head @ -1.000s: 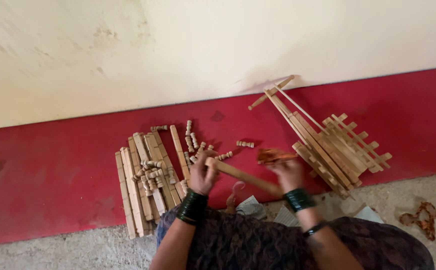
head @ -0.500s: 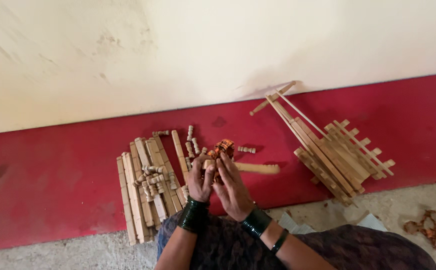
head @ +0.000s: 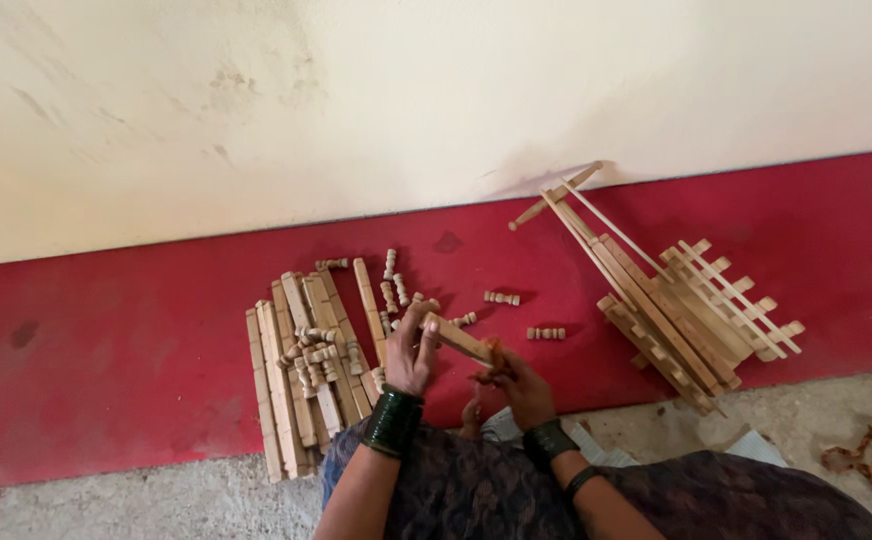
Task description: The person sits on the floor and assembles wooden toy parts, wrapping orange rubber bands around wooden sticks and joining spool-shaped beads and slatted wooden pieces to build small wooden toy structures.
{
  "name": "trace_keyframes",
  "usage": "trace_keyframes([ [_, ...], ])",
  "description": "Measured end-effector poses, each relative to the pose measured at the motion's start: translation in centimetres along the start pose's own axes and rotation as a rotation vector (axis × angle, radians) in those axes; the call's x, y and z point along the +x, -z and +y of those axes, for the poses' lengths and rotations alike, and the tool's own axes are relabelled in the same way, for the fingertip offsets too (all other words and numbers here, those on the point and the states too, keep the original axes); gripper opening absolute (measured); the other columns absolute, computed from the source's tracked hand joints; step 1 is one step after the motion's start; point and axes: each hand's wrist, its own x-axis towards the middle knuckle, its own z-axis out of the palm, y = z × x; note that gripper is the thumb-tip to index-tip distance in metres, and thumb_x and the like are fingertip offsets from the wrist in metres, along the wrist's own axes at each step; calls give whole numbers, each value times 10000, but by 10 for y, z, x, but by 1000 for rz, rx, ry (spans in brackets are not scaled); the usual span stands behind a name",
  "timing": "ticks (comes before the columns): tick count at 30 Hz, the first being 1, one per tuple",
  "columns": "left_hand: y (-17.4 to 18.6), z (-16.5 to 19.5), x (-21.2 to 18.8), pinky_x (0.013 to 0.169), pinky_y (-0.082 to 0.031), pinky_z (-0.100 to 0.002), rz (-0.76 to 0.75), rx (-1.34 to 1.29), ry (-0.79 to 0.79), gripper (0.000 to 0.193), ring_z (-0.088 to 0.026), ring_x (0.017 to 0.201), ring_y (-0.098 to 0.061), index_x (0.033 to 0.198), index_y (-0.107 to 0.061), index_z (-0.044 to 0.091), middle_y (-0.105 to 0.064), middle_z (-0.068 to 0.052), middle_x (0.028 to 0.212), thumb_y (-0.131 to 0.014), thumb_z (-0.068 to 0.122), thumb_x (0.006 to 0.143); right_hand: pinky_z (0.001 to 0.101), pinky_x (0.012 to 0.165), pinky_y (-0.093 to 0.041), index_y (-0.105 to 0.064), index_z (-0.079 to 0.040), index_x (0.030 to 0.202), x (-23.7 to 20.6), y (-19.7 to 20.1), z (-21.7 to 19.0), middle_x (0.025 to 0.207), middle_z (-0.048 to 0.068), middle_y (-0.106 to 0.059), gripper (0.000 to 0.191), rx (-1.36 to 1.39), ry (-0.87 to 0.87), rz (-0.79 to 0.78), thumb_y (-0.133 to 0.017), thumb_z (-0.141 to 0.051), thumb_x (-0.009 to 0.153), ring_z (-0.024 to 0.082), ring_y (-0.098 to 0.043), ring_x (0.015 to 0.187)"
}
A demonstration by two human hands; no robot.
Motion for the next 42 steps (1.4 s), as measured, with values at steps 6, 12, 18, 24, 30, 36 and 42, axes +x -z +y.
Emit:
trace_keyframes([
  [6,-3,4,4,641,-616,-336,-30,-1,10,451,-171,726,-734,1242,-667,63,-733,-107,880,-504,435,1047,352,916,-639,-518,-86,1461,2,18,23,1146,117,-747,465,-135,-74,49,-552,5,1007,201,-758,1043],
  [12,-9,8,5,774,-641,-362,-54,60,-70,501,-232,887,-766,1305,-661,89,-759,-160,1081,-467,478,1057,352,829,-616,-531,-93,1443,23,-28,-68,1253,112,-703,501,-337,326,-22,-627,-7,959,212,-760,1029],
  [18,-12,0,-1,950,-586,-449,-64,-47,-30,622,-320,1130,-706,1521,-446,105,-661,-193,1330,-362,514,1060,343,768,-648,-625,-71,1316,41,-42,-133,1139,127,-729,405,-570,589,7,-675,-84,915,234,-747,930],
  [24,-60,-59,-8,968,-552,-557,-501,632,507,606,-390,1158,-692,1472,-549,152,-703,-163,1329,-289,537,1083,342,726,-621,-664,-129,1261,69,20,-149,1028,68,-773,410,-412,115,209,-672,-383,940,167,-738,838],
  [30,-113,-82,-84,971,-548,-519,-1500,802,399,570,-374,1150,-694,1450,-574,155,-708,-152,1311,-395,494,1028,375,851,-578,-659,-69,1226,69,61,-151,1085,106,-757,396,-476,213,308,-690,-360,959,214,-730,952],
  [36,-155,-75,-115,974,-545,-482,-1697,642,174,550,-358,1142,-697,1428,-599,158,-713,-141,1292,-502,452,974,363,873,-587,-670,-72,1197,61,71,-154,1084,97,-765,385,-444,148,305,-694,-364,948,210,-739,963],
  [42,-163,-72,-100,977,-542,-445,-1525,441,-146,547,-341,1134,-699,1407,-624,161,-718,-130,1273,-609,410,919,387,881,-573,-536,-52,1360,51,72,-147,1237,143,-685,482,-404,325,307,-655,-315,973,224,-693,1062],
])
